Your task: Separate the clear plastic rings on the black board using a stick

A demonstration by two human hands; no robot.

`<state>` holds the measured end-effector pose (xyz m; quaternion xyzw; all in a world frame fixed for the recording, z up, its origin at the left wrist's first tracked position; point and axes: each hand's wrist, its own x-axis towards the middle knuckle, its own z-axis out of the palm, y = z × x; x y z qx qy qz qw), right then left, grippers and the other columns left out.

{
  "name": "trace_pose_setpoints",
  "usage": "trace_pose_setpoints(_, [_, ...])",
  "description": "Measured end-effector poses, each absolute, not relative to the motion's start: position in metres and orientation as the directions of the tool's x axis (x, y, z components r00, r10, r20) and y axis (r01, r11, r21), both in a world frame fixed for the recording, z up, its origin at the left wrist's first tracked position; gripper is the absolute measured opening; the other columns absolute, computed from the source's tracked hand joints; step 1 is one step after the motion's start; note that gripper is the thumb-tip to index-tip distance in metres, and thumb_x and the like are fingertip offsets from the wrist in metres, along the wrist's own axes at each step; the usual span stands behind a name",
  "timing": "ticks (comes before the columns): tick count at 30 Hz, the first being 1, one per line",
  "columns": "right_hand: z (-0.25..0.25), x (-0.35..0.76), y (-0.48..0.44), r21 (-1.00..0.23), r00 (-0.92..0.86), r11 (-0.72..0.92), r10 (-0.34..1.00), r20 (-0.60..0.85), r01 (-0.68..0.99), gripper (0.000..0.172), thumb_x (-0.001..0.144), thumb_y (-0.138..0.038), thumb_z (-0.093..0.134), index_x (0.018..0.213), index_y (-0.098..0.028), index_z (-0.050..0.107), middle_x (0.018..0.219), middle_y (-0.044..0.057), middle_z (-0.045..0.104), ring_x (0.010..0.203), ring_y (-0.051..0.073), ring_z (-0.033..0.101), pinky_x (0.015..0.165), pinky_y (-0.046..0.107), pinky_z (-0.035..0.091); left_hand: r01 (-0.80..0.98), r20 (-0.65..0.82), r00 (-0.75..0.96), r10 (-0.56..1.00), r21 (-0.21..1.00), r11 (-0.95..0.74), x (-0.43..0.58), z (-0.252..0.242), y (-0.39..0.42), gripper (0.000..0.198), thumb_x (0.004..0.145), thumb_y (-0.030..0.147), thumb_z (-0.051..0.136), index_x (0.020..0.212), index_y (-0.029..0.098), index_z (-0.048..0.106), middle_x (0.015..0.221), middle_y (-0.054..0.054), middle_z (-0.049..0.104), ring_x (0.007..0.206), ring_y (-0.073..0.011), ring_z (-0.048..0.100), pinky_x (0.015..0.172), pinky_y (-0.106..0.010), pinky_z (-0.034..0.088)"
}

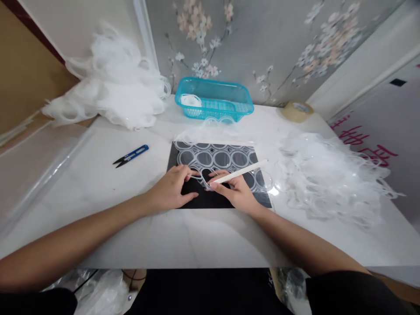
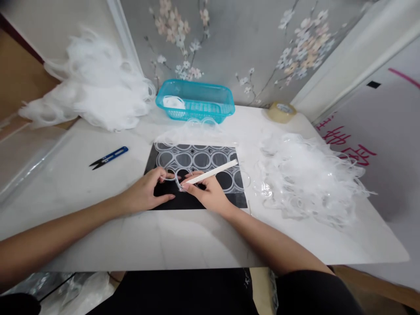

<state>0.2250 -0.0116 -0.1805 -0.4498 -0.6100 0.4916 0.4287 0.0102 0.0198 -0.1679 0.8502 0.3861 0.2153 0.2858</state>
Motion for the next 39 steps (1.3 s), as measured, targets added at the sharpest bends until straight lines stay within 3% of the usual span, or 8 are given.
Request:
trace_pose_setpoints(5, [-0.183,0.226,-0.012,-0.986,-0.235,0.133,0.966,0.106,0.104,0.017,0.081,-0.037,0.065,0.082,-0.022,0.072,0.092,0.005,0.07,0.094,0.021,0.063,0.088,0.037,0.049,0.532,0.047,0.596,0.802,0.725,-0.438,0.009,-0.157,0.015,0.024,0.08,0.032,0.059,0.086,0.021,0.038,0.063,0.007,0.049,0.058,-0.0122,0.048,0.061,-0.026,0.038])
trace_pose_setpoints(9, [-0.187,0.224,-0.015,-0.938,-0.251,0.238,0.952,0.175,0.252,0.014,0.084,-0.033,0.062,0.085,-0.023,0.072,0.091,0.007,0.071,0.103,0.023,0.061,0.092,0.042,0.047,0.638,0.059,0.651,0.757,0.497,-0.588,-0.005,-0.144,0.004,0.029,0.081,0.043,0.063,0.096,0.019,0.054,0.053,0.007,0.046,0.053,-0.0128,0.047,0.057,-0.024,0.034])
trace_pose_setpoints(13, [-0.189,0.223,-0.015,-0.902,-0.3,0.33,0.922,0.245,0.278,0.014,0.087,-0.032,0.059,0.089,-0.025,0.071,0.093,0.006,0.072,0.105,0.023,0.06,0.095,0.045,0.046,0.588,0.261,0.75,0.608,0.159,-0.793,-0.012,-0.154,-0.003,0.029,0.085,0.046,0.058,0.08,0.018,0.065,0.076,-0.004,0.064,0.068,-0.0175,0.056,0.061,-0.029,0.039])
trace_pose_setpoints(16, [-0.188,0.225,-0.014,-0.908,-0.279,0.314,0.931,0.237,0.277,0.014,0.087,-0.032,0.06,0.088,-0.024,0.071,0.092,0.006,0.072,0.102,0.023,0.061,0.094,0.044,0.046,0.561,0.357,0.765,0.535,0.037,-0.827,-0.01,-0.163,-0.007,0.028,0.085,0.045,0.06,0.086,0.018,0.067,0.106,-0.01,0.067,0.09,-0.0255,0.059,0.074,-0.036,0.045])
trace_pose_setpoints(21, [-0.186,0.225,-0.014,-0.886,-0.332,0.337,0.915,0.229,0.318,0.013,0.086,-0.029,0.06,0.087,-0.026,0.072,0.087,0.004,0.073,0.103,0.024,0.06,0.093,0.044,0.047,0.439,0.289,0.847,0.446,0.093,-0.894,-0.004,-0.169,-0.017,0.032,0.091,0.037,0.053,0.114,0.016,0.062,0.12,-0.011,0.064,0.116,-0.0295,0.055,0.096,-0.044,0.045])
trace_pose_setpoints(29, [-0.189,0.224,-0.014,-0.856,-0.368,0.371,0.9,0.235,0.36,0.013,0.087,-0.026,0.059,0.088,-0.025,0.072,0.088,0.004,0.073,0.103,0.024,0.059,0.093,0.044,0.047,0.367,0.253,0.867,0.43,0.259,-0.893,-0.001,-0.176,-0.022,0.031,0.093,0.031,0.051,0.116,0.011,0.06,0.123,-0.017,0.062,0.12,-0.0307,0.054,0.101,-0.046,0.043])
trace_pose_setpoints(34, [-0.188,0.225,-0.014,-0.852,-0.362,0.387,0.896,0.257,0.353,0.013,0.087,-0.027,0.059,0.088,-0.026,0.072,0.088,0.004,0.073,0.104,0.023,0.059,0.092,0.042,0.048,0.367,0.192,0.898,0.396,0.17,-0.915,0.0,-0.18,-0.021,0.033,0.095,0.032,0.046,0.117,0.011,0.059,0.124,-0.018,0.06,0.118,-0.03,0.055,0.101,-0.046,0.043])
trace_pose_setpoints(39, [-0.188,0.223,-0.011,-0.797,-0.4,0.457,0.867,0.298,0.396,0.013,0.088,-0.024,0.058,0.086,-0.024,0.071,0.086,0.003,0.074,0.1,0.022,0.062,0.091,0.042,0.049,0.339,0.248,0.901,0.357,0.11,-0.934,0.002,-0.18,-0.021,0.032,0.095,0.031,0.047,0.114,0.008,0.059,0.12,-0.02,0.062,0.113,-0.031,0.058,0.096,-0.046,0.046])
